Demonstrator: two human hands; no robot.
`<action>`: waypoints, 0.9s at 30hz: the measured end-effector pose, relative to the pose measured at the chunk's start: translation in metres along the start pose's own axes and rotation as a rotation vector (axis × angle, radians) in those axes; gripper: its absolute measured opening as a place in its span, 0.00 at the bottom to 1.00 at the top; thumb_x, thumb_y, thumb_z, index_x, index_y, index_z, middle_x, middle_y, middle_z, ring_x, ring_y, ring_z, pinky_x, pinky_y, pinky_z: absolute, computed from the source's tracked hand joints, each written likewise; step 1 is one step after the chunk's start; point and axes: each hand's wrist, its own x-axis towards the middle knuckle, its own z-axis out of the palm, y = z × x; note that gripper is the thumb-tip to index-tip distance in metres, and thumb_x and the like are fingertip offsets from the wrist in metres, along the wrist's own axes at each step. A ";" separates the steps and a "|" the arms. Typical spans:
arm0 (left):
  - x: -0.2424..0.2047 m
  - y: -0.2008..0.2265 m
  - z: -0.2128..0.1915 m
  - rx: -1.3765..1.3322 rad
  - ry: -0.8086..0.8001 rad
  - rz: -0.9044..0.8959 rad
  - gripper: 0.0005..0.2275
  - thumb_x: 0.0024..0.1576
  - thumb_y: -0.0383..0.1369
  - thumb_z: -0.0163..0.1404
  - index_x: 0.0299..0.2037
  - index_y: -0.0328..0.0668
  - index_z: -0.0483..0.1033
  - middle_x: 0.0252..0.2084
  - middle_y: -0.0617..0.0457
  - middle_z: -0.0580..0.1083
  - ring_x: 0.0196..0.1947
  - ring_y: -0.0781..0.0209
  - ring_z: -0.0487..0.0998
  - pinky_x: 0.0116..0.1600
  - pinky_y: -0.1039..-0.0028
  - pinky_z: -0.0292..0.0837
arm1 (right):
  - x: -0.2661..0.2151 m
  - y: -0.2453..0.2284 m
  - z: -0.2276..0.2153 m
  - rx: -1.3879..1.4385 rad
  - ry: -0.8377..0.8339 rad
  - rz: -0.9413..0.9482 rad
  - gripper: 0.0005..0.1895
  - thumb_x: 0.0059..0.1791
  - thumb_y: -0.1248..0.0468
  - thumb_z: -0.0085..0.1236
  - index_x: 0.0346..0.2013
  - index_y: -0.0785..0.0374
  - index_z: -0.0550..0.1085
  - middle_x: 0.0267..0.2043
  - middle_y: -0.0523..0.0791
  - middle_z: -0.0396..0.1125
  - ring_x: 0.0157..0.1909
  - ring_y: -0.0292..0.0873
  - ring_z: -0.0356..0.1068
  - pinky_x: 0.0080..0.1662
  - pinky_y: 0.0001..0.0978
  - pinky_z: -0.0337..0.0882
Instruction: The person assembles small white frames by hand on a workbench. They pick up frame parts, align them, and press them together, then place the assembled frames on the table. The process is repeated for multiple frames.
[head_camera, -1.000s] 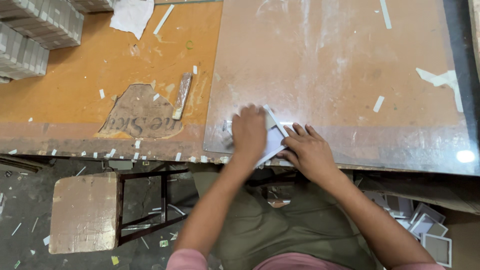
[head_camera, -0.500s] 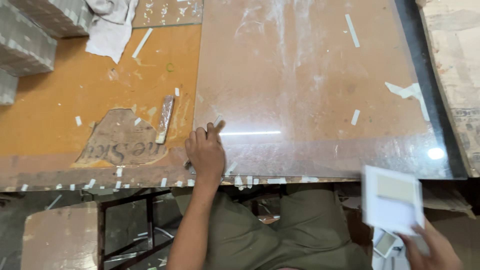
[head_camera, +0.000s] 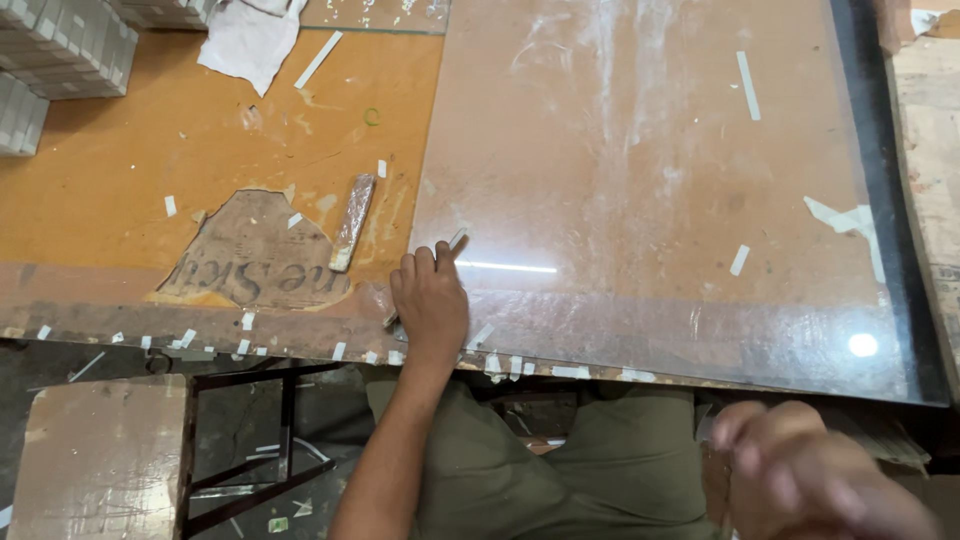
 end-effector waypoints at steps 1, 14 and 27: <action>0.001 -0.001 -0.002 0.005 -0.011 -0.001 0.15 0.54 0.22 0.49 0.51 0.30 0.78 0.35 0.47 0.69 0.39 0.49 0.70 0.43 0.60 0.62 | 0.000 -0.002 0.003 0.008 -0.009 0.012 0.17 0.61 0.63 0.47 0.61 0.71 0.67 0.51 0.56 0.69 0.55 0.53 0.72 0.52 0.47 0.75; 0.000 -0.003 -0.005 0.022 -0.010 -0.002 0.15 0.52 0.23 0.50 0.50 0.29 0.78 0.35 0.47 0.69 0.39 0.49 0.70 0.44 0.60 0.63 | 0.086 -0.022 0.077 0.130 -0.322 0.072 0.11 0.61 0.64 0.50 0.54 0.69 0.69 0.48 0.51 0.68 0.49 0.45 0.69 0.49 0.39 0.73; 0.002 0.000 -0.006 0.014 -0.087 -0.046 0.16 0.50 0.25 0.53 0.50 0.30 0.78 0.34 0.48 0.67 0.37 0.50 0.68 0.41 0.60 0.62 | 0.217 -0.038 0.192 0.145 -0.722 -0.223 0.06 0.61 0.65 0.53 0.48 0.66 0.70 0.45 0.47 0.67 0.44 0.38 0.66 0.46 0.31 0.71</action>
